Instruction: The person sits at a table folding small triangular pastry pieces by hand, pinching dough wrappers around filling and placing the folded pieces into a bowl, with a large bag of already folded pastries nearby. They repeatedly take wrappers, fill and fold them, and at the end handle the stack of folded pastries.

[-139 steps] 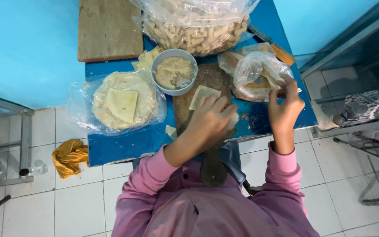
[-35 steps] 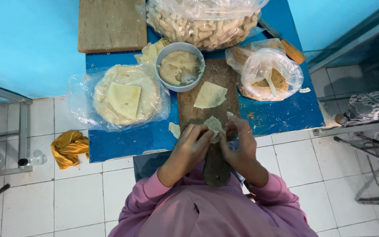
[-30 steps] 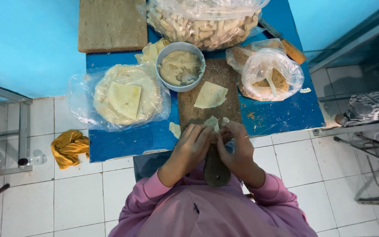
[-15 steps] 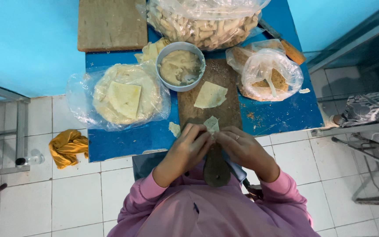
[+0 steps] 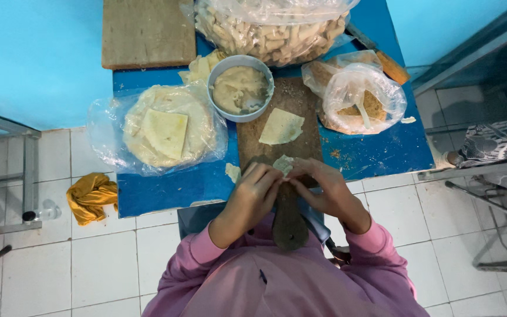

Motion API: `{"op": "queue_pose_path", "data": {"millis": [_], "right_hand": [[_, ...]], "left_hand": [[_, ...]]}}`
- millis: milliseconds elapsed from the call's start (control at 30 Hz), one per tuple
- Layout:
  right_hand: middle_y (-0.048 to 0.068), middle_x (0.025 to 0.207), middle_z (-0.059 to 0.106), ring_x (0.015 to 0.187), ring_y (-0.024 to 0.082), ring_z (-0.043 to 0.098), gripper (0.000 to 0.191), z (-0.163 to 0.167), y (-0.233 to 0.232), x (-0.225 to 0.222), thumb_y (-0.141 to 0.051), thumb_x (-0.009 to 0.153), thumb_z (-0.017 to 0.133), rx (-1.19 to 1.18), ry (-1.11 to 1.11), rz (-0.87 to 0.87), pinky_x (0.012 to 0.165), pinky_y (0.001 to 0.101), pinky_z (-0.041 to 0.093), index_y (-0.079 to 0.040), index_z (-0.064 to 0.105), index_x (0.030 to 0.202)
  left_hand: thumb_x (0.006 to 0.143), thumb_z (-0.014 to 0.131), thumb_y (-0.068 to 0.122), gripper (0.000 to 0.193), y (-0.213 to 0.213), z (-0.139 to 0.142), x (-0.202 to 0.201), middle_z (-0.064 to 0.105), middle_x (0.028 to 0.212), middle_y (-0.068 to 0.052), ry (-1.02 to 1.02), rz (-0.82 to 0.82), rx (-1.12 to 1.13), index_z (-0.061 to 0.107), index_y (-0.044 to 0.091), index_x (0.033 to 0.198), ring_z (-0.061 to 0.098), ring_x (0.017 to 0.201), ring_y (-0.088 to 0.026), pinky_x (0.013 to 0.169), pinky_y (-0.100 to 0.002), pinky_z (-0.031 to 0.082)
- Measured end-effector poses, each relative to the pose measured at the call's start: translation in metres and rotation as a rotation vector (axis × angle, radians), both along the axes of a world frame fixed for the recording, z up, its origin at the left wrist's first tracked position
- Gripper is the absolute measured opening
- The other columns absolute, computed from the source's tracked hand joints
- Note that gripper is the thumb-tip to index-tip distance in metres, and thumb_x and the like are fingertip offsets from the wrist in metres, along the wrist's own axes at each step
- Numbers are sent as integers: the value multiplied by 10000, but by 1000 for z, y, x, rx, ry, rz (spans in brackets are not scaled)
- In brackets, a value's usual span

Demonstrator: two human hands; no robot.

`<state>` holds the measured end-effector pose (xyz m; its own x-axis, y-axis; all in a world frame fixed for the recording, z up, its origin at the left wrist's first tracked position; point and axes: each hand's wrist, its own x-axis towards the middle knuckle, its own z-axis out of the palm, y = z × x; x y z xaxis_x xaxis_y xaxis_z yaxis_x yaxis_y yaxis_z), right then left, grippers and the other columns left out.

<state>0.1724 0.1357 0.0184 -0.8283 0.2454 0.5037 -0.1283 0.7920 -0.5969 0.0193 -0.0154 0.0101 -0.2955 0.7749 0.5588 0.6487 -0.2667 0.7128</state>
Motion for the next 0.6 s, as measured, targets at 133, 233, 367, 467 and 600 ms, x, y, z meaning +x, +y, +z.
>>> {"op": "queue_pose_path", "data": {"millis": [133, 233, 367, 467, 600], "right_hand": [[67, 972, 748, 778, 197, 755, 458, -1, -2, -1, 25, 853, 771, -207, -163, -127, 649, 310, 587, -24, 606, 1278], [100, 968, 720, 769, 243, 732, 433, -3, -4, -3, 38, 831, 775, -175, -167, -135, 646, 338, 579, -25, 599, 1221], [137, 1058, 701, 934, 347, 703, 462, -1, 1, -3, 34, 861, 778, 153, 39, 37, 766, 396, 571, -26, 549, 1258], [150, 1044, 697, 927, 362, 696, 514, 3, 4, -2, -22, 831, 813, 240, 43, 78, 761, 416, 559, -17, 537, 1264], [129, 1022, 714, 892, 327, 699, 560, 6, 6, -5, -11, 849, 810, 178, -22, 71, 740, 400, 551, -28, 529, 1334]], "left_hand": [[842, 672, -83, 271, -1, 0, -4, 623, 994, -144, 32, -7, -56, 677, -13, 1104, 625, 937, -354, 794, -417, 512], [813, 659, -79, 287, -2, 1, -6, 639, 1033, -128, 91, -18, -55, 678, 5, 1087, 617, 958, -341, 813, -403, 518], [797, 662, -53, 293, -2, 3, -5, 624, 1055, -120, 175, 10, -55, 678, 8, 1083, 599, 996, -323, 858, -398, 522], [799, 679, -36, 276, -4, 6, -9, 622, 1044, -105, 203, -22, -49, 679, 9, 1071, 591, 993, -310, 856, -400, 513], [842, 724, 18, 220, -4, 9, -11, 600, 1018, -105, 230, -37, -62, 671, 8, 1055, 572, 971, -315, 831, -418, 490]]}}
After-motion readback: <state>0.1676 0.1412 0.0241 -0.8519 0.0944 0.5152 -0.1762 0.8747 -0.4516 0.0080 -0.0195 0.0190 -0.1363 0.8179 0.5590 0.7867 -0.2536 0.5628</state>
